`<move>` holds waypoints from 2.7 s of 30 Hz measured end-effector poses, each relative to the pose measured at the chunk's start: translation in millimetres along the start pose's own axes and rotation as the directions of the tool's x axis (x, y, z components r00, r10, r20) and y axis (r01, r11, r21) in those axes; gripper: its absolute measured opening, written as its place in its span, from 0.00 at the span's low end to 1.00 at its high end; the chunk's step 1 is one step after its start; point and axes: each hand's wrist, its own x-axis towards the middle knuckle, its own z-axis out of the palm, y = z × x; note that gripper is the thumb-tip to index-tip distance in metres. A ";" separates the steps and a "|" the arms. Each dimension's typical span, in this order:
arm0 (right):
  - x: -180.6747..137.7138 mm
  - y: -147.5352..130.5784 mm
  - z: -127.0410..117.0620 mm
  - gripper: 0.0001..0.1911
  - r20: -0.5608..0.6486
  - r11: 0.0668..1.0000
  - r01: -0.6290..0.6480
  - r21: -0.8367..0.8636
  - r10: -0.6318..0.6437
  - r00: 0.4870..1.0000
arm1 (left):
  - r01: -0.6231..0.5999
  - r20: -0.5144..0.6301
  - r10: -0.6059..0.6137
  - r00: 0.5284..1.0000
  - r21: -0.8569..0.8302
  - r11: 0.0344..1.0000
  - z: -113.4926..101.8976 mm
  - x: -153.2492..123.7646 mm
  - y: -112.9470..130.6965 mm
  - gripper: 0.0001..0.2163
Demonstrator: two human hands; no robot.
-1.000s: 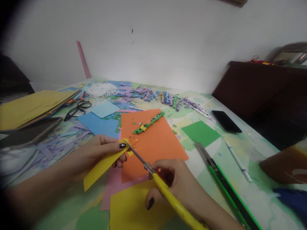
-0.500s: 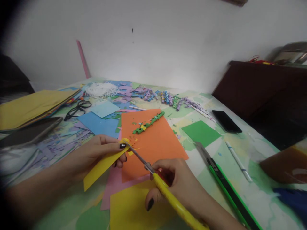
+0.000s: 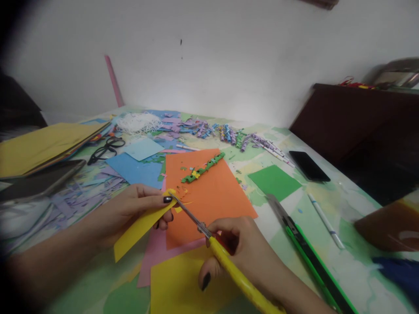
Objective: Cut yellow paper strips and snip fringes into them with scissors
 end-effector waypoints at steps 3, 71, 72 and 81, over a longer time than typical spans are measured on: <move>0.4 0.4 -1.3 0.23 -0.007 0.998 0.036 -0.055 -0.036 0.999 | -0.005 0.000 0.005 1.000 -0.005 1.000 0.4 0.9 0.1 0.08; -1.0 -0.4 2.8 0.21 -0.042 1.000 0.016 -0.020 -0.017 0.999 | -0.016 0.025 0.017 1.000 -0.047 0.999 -0.2 1.8 -0.3 0.08; -1.2 0.1 2.6 0.21 -0.050 0.999 0.022 -0.027 -0.023 0.998 | -0.019 0.028 0.020 0.999 -0.054 0.998 0.1 1.7 0.3 0.08; -1.4 7.0 -0.4 0.18 0.057 0.995 0.059 0.086 -0.064 0.996 | -0.034 0.037 0.036 0.999 -0.048 0.998 1.1 1.4 1.5 0.09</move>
